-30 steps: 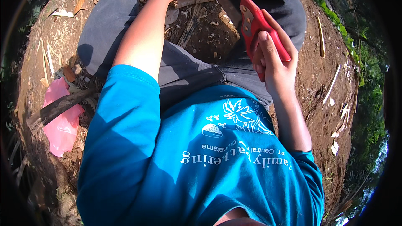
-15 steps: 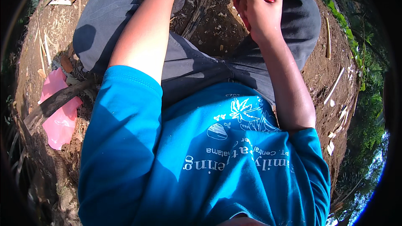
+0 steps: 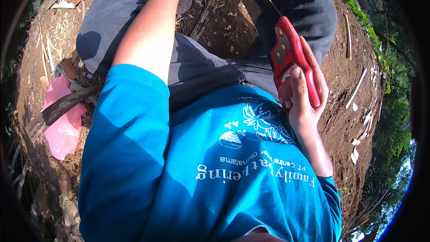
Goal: The person saws a piece of wood by hand while holding it steady with one hand.
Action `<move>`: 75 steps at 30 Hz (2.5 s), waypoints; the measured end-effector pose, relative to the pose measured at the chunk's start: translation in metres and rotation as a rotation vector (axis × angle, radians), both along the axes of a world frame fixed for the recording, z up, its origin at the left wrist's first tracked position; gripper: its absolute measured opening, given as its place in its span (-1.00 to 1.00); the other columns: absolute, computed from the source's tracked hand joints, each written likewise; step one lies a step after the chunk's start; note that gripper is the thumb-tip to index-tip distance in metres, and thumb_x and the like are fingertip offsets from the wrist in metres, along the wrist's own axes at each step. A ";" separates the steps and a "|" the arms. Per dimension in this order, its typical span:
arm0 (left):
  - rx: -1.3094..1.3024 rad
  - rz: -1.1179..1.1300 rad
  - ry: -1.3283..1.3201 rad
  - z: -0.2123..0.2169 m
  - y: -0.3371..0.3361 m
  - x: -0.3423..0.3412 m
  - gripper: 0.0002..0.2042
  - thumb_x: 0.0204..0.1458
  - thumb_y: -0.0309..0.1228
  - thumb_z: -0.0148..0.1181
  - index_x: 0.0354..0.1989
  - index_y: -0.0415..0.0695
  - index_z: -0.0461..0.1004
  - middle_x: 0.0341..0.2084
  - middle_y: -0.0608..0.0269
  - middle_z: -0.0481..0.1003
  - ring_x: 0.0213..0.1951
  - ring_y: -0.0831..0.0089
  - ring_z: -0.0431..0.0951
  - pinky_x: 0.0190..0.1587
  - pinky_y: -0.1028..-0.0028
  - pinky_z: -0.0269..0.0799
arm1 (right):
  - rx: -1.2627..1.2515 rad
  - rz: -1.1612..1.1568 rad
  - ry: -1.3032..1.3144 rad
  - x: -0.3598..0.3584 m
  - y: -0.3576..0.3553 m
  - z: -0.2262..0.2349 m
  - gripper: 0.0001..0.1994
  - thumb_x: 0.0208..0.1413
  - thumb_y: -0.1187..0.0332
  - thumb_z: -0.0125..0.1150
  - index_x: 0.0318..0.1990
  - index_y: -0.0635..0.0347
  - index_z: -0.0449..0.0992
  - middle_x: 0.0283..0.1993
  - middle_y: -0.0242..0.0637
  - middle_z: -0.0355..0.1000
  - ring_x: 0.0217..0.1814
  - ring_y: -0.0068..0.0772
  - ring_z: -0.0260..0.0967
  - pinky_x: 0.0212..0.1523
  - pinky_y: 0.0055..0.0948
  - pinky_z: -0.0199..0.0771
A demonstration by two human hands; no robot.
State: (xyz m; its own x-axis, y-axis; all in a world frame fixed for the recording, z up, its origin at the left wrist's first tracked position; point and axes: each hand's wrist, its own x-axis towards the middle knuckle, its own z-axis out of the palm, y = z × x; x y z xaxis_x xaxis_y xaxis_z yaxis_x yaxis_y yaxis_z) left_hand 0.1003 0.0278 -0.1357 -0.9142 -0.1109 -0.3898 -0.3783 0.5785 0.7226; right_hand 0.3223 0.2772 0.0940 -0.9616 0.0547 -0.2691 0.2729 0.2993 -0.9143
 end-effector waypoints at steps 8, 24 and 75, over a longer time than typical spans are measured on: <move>-0.233 -0.389 0.053 0.032 0.007 0.007 -0.58 -0.02 -0.08 0.35 -0.17 -0.22 0.67 -0.20 -0.21 0.64 -0.15 -0.02 0.68 -0.11 0.12 0.53 | -0.229 0.014 0.132 -0.137 -0.063 -0.110 -0.64 0.38 0.47 0.17 0.27 0.36 0.46 -0.13 -0.41 0.56 -0.36 -0.77 0.35 -0.40 -0.71 0.34; -0.196 -0.328 0.021 0.011 -0.008 -0.005 -0.74 0.01 -0.33 0.35 -0.25 -0.29 0.66 -0.16 -0.25 0.63 -0.03 -0.07 0.64 -0.02 0.10 0.52 | -0.120 0.008 -0.070 -0.019 -0.020 0.013 -0.43 0.39 0.22 0.17 0.44 0.30 0.28 -0.62 -0.53 0.33 -0.72 -0.85 0.07 -0.67 -0.71 0.03; -0.212 -0.319 -0.011 0.026 -0.001 -0.003 -0.69 0.09 -0.39 0.18 -0.09 -0.37 0.61 -0.15 -0.25 0.63 -0.05 -0.02 0.66 -0.02 0.13 0.52 | -0.024 0.071 0.204 -0.120 -0.055 -0.088 -0.54 0.33 0.35 0.26 0.29 0.41 0.42 -0.07 -0.19 0.52 -0.09 -0.52 0.39 -0.07 -0.53 0.35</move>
